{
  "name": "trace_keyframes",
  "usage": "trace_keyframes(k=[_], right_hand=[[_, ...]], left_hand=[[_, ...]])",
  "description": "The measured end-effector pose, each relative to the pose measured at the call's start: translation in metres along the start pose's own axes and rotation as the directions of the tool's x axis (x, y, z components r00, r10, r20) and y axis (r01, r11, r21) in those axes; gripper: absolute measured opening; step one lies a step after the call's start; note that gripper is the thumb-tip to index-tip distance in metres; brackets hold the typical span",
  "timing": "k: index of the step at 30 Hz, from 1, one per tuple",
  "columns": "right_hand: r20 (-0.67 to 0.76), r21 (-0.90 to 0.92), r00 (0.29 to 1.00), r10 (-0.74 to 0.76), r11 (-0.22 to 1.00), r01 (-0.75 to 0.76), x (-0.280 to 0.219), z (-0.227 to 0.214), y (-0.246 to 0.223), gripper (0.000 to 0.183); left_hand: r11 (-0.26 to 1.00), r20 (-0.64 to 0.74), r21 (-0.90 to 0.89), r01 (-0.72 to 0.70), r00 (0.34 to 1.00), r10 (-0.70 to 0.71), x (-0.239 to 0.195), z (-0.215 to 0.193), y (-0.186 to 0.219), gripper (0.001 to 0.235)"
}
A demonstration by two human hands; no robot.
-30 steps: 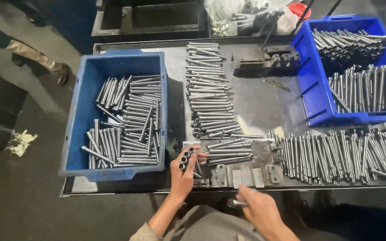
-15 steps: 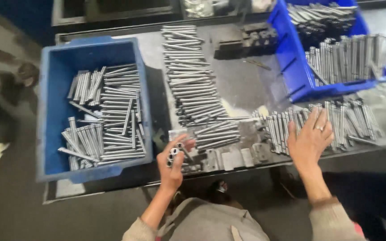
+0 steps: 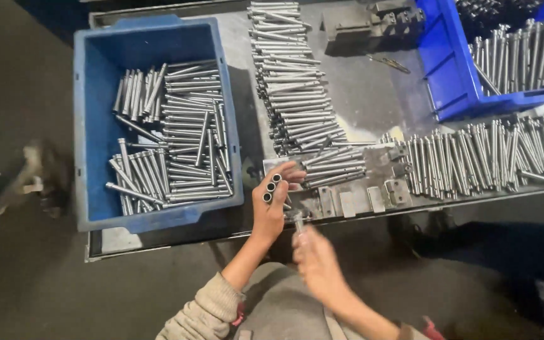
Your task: The person is manually assembling metal rods into a circular multi-hole jig on a fabrication workbench.
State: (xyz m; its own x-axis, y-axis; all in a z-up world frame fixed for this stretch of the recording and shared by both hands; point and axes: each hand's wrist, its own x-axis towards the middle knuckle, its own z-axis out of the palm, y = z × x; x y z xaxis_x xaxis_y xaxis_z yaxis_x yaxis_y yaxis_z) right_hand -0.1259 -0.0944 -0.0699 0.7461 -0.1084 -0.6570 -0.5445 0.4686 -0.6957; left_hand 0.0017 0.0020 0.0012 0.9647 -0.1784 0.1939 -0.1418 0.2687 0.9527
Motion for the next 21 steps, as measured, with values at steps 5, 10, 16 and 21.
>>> trace_keyframes(k=[5, 10, 16, 21], right_hand=[[0.106, 0.067, 0.983, 0.149, 0.985, -0.156, -0.016, 0.012, -0.008, 0.041], [-0.017, -0.017, 0.996, 0.091, 0.996, -0.091, -0.023, 0.026, -0.02, 0.041], [0.468, -0.486, 0.75, -0.467, 0.572, 0.66, -0.055, 0.028, -0.047, 0.032], [0.149, -0.8, 0.793, -0.591, 0.399, 0.448, -0.027, -0.054, -0.042, 0.036]], left_hand=[[0.999, 0.046, -0.046, -0.02, 0.999, 0.022, -0.004, -0.005, 0.001, 0.062], [0.996, 0.052, -0.09, 0.025, 0.998, -0.02, -0.001, -0.007, -0.001, 0.073], [0.992, 0.074, -0.128, 0.016, 0.997, -0.006, -0.001, -0.01, -0.003, 0.064], [0.997, 0.085, -0.063, 0.035, 0.996, -0.03, 0.002, -0.003, -0.003, 0.057]])
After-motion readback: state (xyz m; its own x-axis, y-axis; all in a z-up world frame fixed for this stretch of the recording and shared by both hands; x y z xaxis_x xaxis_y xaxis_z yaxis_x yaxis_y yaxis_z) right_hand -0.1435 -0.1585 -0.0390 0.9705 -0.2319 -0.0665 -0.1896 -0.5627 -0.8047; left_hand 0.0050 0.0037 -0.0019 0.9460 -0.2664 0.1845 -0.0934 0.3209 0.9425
